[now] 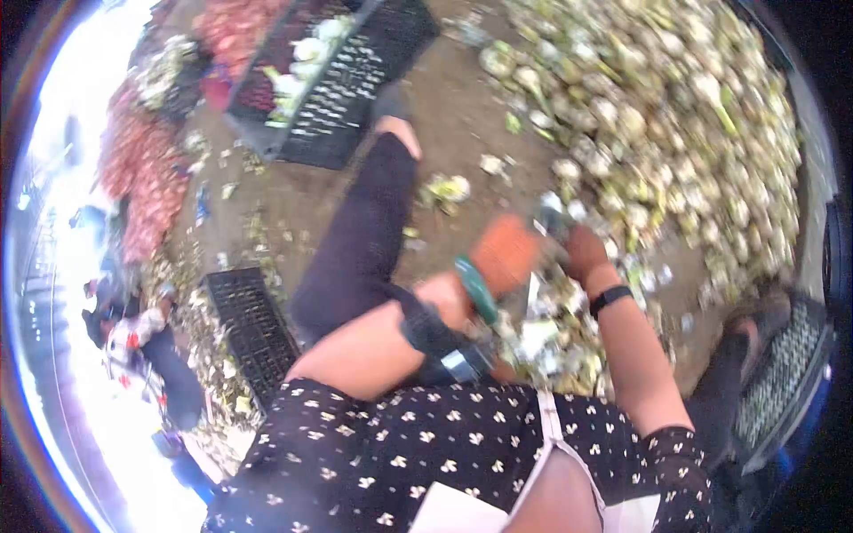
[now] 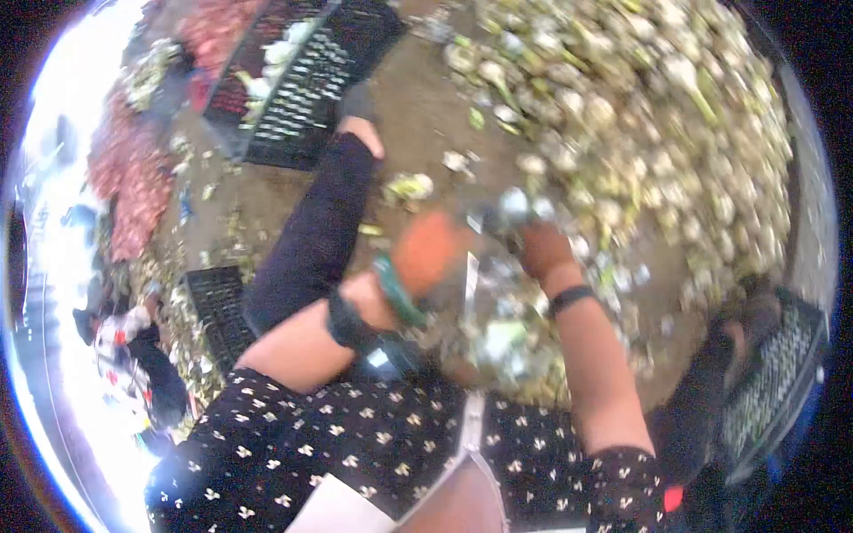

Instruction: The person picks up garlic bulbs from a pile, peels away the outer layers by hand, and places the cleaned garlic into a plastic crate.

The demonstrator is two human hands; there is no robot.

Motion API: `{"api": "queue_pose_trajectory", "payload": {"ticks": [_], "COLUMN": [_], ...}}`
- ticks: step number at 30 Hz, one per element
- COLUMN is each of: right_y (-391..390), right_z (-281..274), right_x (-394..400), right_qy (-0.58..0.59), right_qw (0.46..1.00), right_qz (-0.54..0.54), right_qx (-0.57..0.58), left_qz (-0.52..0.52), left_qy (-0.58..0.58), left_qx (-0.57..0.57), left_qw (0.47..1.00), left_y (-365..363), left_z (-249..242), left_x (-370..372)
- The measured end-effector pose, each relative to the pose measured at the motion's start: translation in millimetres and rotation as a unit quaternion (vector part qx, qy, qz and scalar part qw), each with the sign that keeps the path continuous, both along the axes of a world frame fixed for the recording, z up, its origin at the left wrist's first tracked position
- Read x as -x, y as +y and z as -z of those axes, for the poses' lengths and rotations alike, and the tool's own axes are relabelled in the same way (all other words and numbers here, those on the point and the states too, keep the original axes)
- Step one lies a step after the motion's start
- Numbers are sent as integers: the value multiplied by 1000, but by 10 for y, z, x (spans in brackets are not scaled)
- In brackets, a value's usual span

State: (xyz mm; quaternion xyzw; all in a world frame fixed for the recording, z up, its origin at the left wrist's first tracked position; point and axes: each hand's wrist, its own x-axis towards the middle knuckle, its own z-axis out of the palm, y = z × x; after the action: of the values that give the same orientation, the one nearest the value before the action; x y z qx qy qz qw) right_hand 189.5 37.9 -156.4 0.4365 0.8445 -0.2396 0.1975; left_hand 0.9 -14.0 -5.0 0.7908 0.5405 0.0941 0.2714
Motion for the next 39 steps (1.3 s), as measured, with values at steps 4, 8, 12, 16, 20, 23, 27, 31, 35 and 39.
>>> {"api": "queue_pose_trajectory", "payload": {"ticks": [4,8,12,16,20,23,27,31,35,39], "right_y": [-190,24,202,65,-72,-252,-741,-796,-239,314], "right_z": [1413,-202,-114,-465,-154,-280,60,275,387,-756], "right_x": [-153,8,-418,-331,18,666,1020,889,369,114], "right_qy": [319,349,270,208,265,124,41,51,246,634], "right_qw": [927,832,925,912,951,992,970,995,948,288], "right_qz": [181,417,264,337,110,4,-238,-82,198,561], "right_qx": [72,111,-46,-103,-118,-21,39,34,-43,448], "left_qz": [-213,-228,-51,-422,-466,-471,-425,-442,-366,-241], "left_qy": [-344,-323,45,-391,-493,-478,-451,-301,-266,-205], "left_qx": [175,159,42,80,20,83,63,39,19,127], "left_qw": [898,905,997,814,734,737,782,844,892,940], "left_y": [-40,-15,98,81,207,204,145,142,117,130], "left_z": [-336,-185,54,-744,-572,-539,-456,-376,-199,-174], "left_x": [-12,-55,78,406,692,664,671,737,713,442]}}
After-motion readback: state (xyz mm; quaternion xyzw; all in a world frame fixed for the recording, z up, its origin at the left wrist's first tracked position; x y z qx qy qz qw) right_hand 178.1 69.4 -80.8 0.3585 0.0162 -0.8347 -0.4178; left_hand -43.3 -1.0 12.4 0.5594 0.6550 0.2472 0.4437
